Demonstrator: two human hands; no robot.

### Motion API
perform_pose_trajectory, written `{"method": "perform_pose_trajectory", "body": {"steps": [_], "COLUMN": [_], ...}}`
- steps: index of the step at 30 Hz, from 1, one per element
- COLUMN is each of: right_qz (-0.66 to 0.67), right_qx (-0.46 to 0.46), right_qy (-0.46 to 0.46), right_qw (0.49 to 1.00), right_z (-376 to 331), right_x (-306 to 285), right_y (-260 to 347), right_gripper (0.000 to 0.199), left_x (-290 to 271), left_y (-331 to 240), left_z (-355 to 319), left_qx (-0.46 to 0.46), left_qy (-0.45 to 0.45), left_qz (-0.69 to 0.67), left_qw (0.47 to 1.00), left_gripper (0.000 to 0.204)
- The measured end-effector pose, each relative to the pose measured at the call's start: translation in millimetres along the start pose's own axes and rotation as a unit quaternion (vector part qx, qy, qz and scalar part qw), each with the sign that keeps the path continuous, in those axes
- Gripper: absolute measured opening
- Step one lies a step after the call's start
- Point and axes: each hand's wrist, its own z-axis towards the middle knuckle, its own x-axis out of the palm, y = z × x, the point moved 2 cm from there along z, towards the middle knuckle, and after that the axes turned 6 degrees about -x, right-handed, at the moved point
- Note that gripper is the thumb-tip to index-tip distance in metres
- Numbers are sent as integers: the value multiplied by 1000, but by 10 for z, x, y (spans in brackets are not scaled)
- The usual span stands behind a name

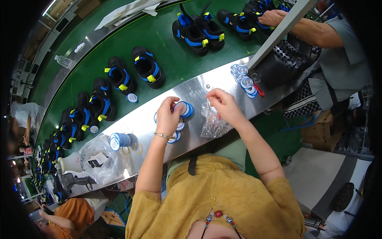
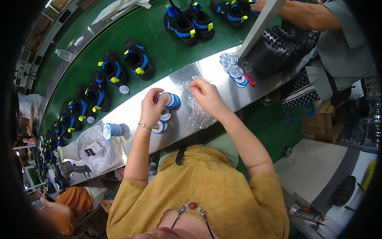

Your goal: The person attaches small circular labels to the tongue of black and blue sneakers on a moving conveyor belt. They pick up each label, place it on the shoe, and smooth it down before the next pair arrives.

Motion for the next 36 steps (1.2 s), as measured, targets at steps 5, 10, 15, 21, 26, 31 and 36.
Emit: {"method": "perform_pose_trajectory", "body": {"steps": [5,10,15,21,26,31,36], "right_qz": [8,-43,-83,-55,-20,-3,47], "right_qx": [-16,-60,-68,-50,-42,-42,-59], "right_qy": [36,4,15,32,9,-3,-27], "right_qw": [999,997,994,997,999,999,997], "right_z": [23,103,151,182,228,235,272], "right_x": [308,476,404,360,351,351,345], "right_y": [227,441,504,497,380,324,226], "right_gripper": [11,13,14,15,16,15,14], "left_x": [-28,20,-34,-23,18,47,83], "left_y": [-105,-177,-400,-474,-489,-481,-511], "left_z": [-40,-43,-92,-91,-66,-34,2], "left_qx": [-45,-4,98,135,140,147,144], "left_qy": [20,-16,-76,-92,-91,-102,-97], "left_qz": [-211,-262,-106,-70,-83,-72,-65], "left_qw": [976,965,987,984,983,981,983], "left_gripper": [14,14,10,11,11,10,10]}}
